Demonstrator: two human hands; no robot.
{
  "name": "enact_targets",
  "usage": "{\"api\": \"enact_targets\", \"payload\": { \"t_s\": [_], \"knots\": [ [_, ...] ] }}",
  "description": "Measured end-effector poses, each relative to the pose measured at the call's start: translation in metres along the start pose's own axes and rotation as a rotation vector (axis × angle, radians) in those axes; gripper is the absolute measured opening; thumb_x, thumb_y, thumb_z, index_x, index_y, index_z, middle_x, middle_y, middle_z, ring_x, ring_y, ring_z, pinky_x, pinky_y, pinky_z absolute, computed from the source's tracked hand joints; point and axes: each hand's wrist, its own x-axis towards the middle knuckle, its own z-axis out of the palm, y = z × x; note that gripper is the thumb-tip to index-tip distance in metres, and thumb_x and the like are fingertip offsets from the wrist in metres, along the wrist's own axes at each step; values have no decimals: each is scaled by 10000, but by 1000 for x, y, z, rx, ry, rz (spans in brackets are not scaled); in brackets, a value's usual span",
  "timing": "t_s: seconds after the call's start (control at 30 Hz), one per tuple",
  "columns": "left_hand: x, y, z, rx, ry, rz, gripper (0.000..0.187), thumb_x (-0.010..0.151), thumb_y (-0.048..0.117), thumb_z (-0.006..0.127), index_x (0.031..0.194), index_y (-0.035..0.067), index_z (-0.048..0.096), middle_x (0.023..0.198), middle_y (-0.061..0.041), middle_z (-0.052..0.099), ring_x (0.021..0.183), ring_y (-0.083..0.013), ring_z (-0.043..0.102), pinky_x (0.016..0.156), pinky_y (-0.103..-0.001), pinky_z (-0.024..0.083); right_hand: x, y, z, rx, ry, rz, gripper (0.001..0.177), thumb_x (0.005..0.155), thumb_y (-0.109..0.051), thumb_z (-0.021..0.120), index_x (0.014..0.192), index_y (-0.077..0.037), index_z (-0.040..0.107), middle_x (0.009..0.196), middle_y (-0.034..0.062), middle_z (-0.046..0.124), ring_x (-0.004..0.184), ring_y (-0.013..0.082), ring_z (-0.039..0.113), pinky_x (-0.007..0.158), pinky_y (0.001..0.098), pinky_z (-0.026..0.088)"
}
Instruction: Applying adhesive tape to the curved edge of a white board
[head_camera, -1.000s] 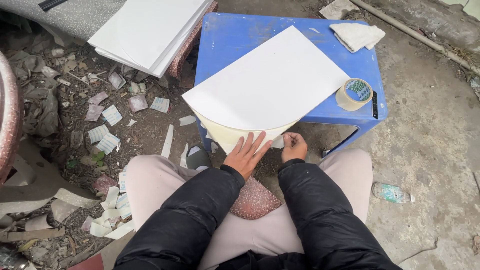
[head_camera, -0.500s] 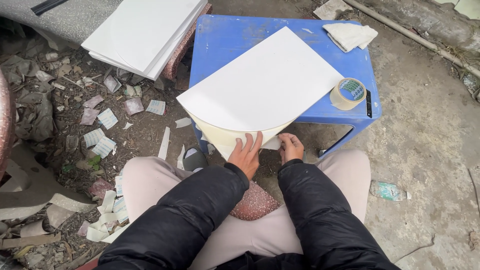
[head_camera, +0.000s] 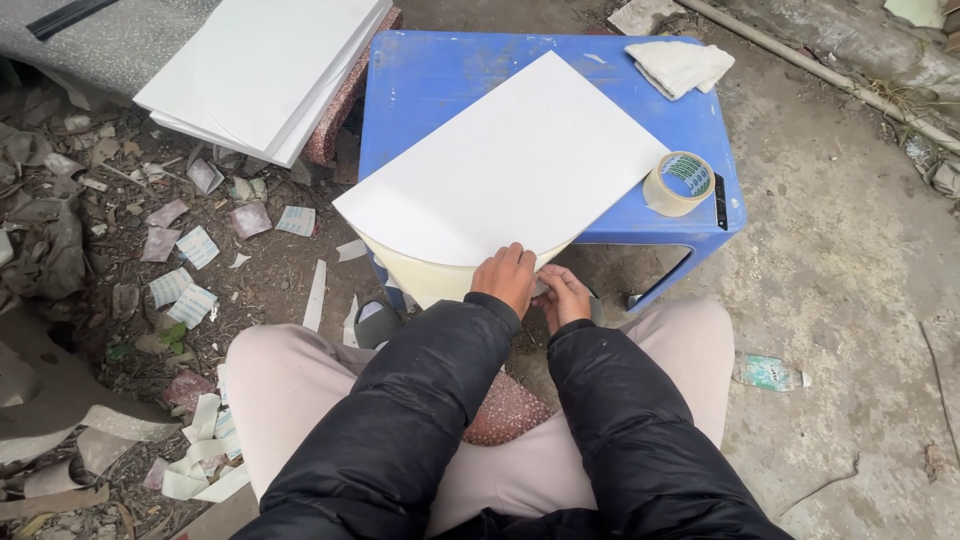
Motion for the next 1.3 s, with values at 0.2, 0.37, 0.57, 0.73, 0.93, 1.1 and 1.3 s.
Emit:
{"api": "enact_targets", "payload": {
  "t_s": [0.2, 0.37, 0.57, 0.73, 0.93, 1.1, 1.3],
  "knots": [
    [10, -1, 24, 30, 30, -29, 264, 971, 212, 914, 989, 147, 659, 916, -26, 554, 779, -209, 692, 637, -338, 590, 6, 15, -2, 49, -86, -26, 179, 1089, -165, 833, 1248, -85, 852, 1020, 38, 862, 876, 160, 793, 811, 333, 676],
    [9, 0, 32, 95, 159, 11, 264, 1008, 240, 844, 914, 153, 613, 846, -21, 504, 713, -193, 664, 595, -296, 581, 28, 48, -16, 156, -106, -87, 165, 1139, -185, 833, 1244, -60, 851, 1058, 92, 907, 946, 216, 863, 902, 371, 698],
    [10, -5, 58, 172, 249, 46, 302, 925, 202, 864, 882, 180, 566, 802, -2, 460, 637, -166, 614, 536, -273, 539, 24, 42, -5, 172, -67, -72, 148, 1137, -129, 820, 1252, -38, 841, 1086, 107, 914, 976, 215, 874, 943, 363, 682],
    [11, -6, 52, 214, 253, 97, 331, 898, 158, 862, 875, 192, 534, 799, 2, 442, 634, -150, 595, 524, -255, 530, 67, 119, -48, 102, -10, 67, 304, 1210, -132, 745, 1444, 63, 739, 1274, 252, 856, 1173, 409, 837, 1059, 585, 685],
    [5, 3, 27, 215, 246, 134, 247, 976, 120, 826, 926, 155, 586, 835, -21, 493, 699, -176, 644, 569, -278, 568, -16, 20, 5, 97, 114, 169, 574, 1199, -222, 776, 1664, 48, 576, 1632, 280, 619, 1475, 443, 627, 1268, 551, 580],
    [3, 18, 14, 335, 345, 153, 142, 1076, 133, 748, 1000, 140, 629, 861, -31, 508, 761, -207, 651, 613, -320, 577, 45, 69, -68, -189, 423, 131, 446, 1155, -206, 758, 1567, -37, 728, 1421, 275, 785, 1018, 326, 886, 923, 398, 736],
    [-2, 26, -1, 522, 412, 221, 130, 1192, 216, 601, 1117, 121, 649, 930, -105, 547, 809, -264, 645, 686, -347, 546, 19, 9, -49, -210, 366, -239, 294, 1111, -57, 804, 1402, -77, 835, 1161, 300, 765, 705, 326, 838, 651, 340, 740]
  ]
}}
